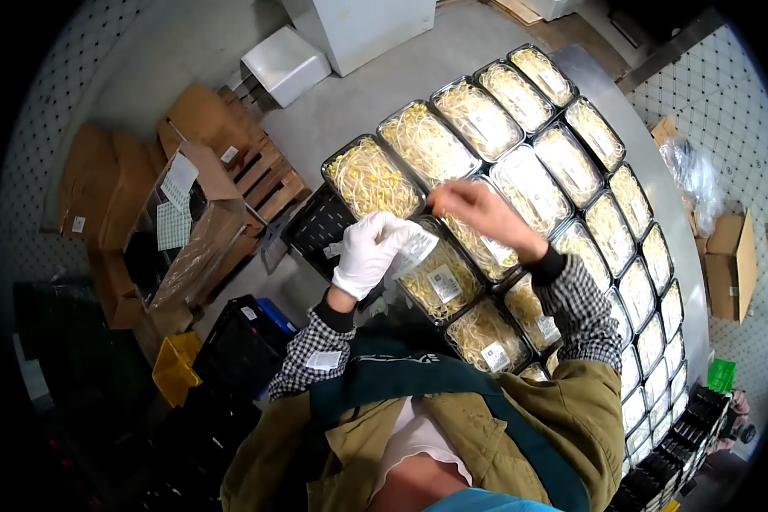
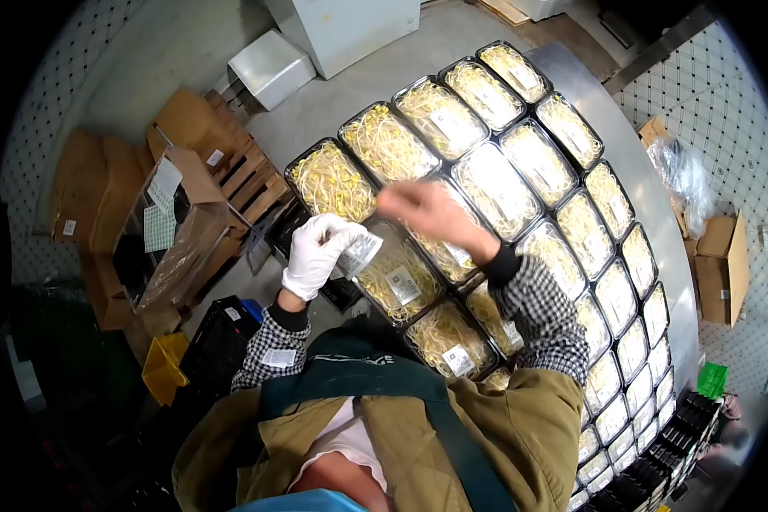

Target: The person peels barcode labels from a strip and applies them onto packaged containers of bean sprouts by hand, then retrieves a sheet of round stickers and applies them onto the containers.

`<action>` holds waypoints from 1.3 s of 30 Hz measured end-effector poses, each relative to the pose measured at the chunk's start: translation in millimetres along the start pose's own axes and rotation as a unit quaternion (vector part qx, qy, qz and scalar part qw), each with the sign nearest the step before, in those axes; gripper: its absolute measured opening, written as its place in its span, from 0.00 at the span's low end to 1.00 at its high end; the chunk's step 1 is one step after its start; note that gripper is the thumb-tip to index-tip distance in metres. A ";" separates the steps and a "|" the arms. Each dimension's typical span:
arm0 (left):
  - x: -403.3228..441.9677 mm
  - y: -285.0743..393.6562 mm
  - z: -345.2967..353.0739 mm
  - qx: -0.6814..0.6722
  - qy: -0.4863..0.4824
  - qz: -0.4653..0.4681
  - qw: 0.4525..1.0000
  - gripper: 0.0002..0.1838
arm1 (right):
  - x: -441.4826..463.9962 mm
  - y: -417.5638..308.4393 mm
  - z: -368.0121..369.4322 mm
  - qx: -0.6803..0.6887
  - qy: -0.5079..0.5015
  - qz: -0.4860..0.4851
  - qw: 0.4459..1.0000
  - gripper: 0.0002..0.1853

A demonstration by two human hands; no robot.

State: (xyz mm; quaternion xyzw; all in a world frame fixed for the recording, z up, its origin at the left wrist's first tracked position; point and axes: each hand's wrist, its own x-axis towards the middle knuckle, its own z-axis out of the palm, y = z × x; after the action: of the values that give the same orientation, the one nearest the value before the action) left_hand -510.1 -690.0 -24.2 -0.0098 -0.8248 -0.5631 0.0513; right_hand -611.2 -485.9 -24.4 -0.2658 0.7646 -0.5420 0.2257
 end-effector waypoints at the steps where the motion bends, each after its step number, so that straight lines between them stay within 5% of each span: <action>1: -0.9 -10.0 1.5 -0.003 0.013 0.005 1.000 0.06 | -13.8 -8.5 18.3 0.115 -0.064 -0.032 0.991 0.14; 4: -3.5 -4.8 -2.5 0.008 -0.027 -0.048 0.998 0.11 | -33.3 -19.7 27.1 0.056 -0.060 0.007 0.997 0.08; 7: -11.2 1.0 -11.5 -0.085 -0.131 -0.089 0.984 0.10 | -9.3 21.8 3.2 0.027 0.091 -0.018 0.995 0.08; 9: -17.9 -20.0 -18.4 -0.118 -0.209 -0.088 0.967 0.11 | 20.8 30.5 -22.5 -0.137 0.116 0.082 0.980 0.12; 13: -34.2 -14.5 -20.6 -0.338 -0.190 -0.107 0.916 0.12 | 78.0 71.1 2.7 -0.339 0.248 -0.004 0.908 0.15; 15: -40.8 -5.4 -33.6 -0.341 -0.194 -0.116 0.913 0.13 | 82.9 74.3 15.9 -0.526 0.277 -0.096 0.798 0.16; 18: -49.1 -5.3 -47.5 -0.336 -0.164 -0.091 0.923 0.14 | 79.1 55.6 21.7 -0.575 0.231 0.049 0.784 0.16; 19: -52.3 -10.5 -50.3 -0.317 -0.166 -0.091 0.929 0.13 | 76.0 63.4 17.6 -0.596 0.254 0.019 0.761 0.16; 21: -57.1 -15.8 -44.9 -0.306 -0.097 -0.060 0.945 0.07 | 57.7 55.6 22.3 -0.572 0.311 -0.088 0.754 0.15; 23: -62.2 -23.3 -48.5 -0.233 -0.052 -0.075 0.968 0.07 | 21.3 -3.9 46.9 -0.191 0.082 0.068 0.976 0.18; 24: -63.1 -46.6 -44.4 -0.161 -0.012 -0.004 0.987 0.09 | 5.5 -11.1 62.5 -0.040 -0.029 0.045 0.998 0.20; 25: -65.7 -63.5 -40.8 -0.118 0.009 -0.032 0.992 0.11 | -9.7 -26.2 82.9 0.038 -0.088 -0.001 0.995 0.18; 26: -68.1 -55.8 -44.8 -0.117 -0.007 -0.034 0.992 0.12 | -26.7 -46.8 97.8 0.071 -0.107 0.050 0.991 0.15; 30: -81.6 -50.1 -56.8 -0.199 -0.106 -0.145 0.963 0.10 | -40.5 -35.0 107.3 0.011 -0.068 0.069 0.995 0.07; 33: -93.2 -59.7 -79.2 -0.245 -0.186 -0.274 0.911 0.09 | -21.0 -8.3 96.7 -0.045 0.110 0.036 0.992 0.11; 34: -98.7 -61.1 -88.5 -0.262 -0.188 -0.270 0.907 0.08 | -6.7 -7.0 94.6 -0.161 0.136 0.080 0.974 0.14; 39: -111.0 -99.1 -95.8 -0.283 -0.108 -0.195 0.933 0.11 | 63.2 21.3 132.9 -0.445 0.253 -0.020 0.859 0.14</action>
State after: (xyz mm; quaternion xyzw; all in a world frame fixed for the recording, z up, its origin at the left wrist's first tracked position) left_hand -400.0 -810.7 -92.2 0.0766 -0.6175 -0.7677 -0.1534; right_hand -578.2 -615.4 -89.5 -0.2071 0.9497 -0.1965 -0.1285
